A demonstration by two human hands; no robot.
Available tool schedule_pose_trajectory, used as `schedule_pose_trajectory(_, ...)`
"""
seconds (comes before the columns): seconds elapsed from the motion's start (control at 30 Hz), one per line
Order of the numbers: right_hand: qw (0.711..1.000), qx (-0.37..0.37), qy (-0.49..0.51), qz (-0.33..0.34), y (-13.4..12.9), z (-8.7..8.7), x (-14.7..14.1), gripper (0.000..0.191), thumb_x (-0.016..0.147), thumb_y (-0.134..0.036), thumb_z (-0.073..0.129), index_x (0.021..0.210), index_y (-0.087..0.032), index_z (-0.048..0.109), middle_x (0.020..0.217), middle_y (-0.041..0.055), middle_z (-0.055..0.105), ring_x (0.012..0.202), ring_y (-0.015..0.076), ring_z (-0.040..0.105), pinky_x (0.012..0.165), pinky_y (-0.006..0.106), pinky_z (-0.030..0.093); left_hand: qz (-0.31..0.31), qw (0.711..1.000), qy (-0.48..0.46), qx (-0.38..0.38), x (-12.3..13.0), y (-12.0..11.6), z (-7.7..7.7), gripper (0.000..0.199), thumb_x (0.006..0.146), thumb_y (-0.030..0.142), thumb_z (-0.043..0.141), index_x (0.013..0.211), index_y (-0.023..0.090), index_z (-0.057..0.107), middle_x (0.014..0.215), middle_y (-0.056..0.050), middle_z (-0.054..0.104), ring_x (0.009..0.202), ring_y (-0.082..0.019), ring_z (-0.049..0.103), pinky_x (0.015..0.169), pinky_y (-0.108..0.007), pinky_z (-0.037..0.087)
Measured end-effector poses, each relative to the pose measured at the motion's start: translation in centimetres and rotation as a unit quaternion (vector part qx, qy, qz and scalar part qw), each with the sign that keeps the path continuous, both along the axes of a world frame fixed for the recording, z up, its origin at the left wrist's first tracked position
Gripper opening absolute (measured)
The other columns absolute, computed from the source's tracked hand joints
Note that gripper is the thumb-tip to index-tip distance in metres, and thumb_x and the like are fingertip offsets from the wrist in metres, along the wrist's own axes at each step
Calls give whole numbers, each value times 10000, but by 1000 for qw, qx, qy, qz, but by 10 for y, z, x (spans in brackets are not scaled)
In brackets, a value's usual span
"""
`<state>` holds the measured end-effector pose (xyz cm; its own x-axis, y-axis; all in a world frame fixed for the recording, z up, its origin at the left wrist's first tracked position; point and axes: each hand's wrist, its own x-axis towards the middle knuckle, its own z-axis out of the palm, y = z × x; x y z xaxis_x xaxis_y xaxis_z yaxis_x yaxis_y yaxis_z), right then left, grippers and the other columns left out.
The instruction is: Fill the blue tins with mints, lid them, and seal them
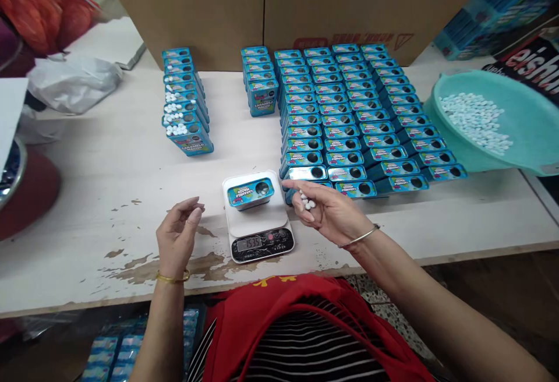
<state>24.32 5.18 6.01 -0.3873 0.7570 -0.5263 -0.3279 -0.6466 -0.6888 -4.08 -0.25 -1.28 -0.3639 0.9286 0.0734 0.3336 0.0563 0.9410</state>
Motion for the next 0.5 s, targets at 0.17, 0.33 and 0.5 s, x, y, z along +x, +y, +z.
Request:
schedule_pose_trajectory(0.17,996,70,-35,45,2,7,-14,316,858,-410,581,1030,-148,624,523,-86,380,409,37,255,429,232,119,13,1000,0,-9,1,-1,1,351,803,408,649,1056,165,646,927,-66,690,883,-173,659,882,-366,529)
schedule_pose_trajectory(0.33,985,131,-70,84,14,14,-37,350,831,-376,640,1077,-130,599,504,-110,295,444,43,218,427,226,129,16,1000,-4,-10,4,1,3,333,798,402,657,1037,171,660,912,-58,694,871,-170,660,858,-350,536)
schedule_pose_trajectory(0.5,982,158,-83,63,10,16,-30,431,825,-372,651,1182,-169,520,518,-117,303,435,46,233,420,219,139,18,1000,-10,-6,2,-2,4,309,799,377,664,1039,183,667,920,-52,691,879,-164,655,863,-338,528)
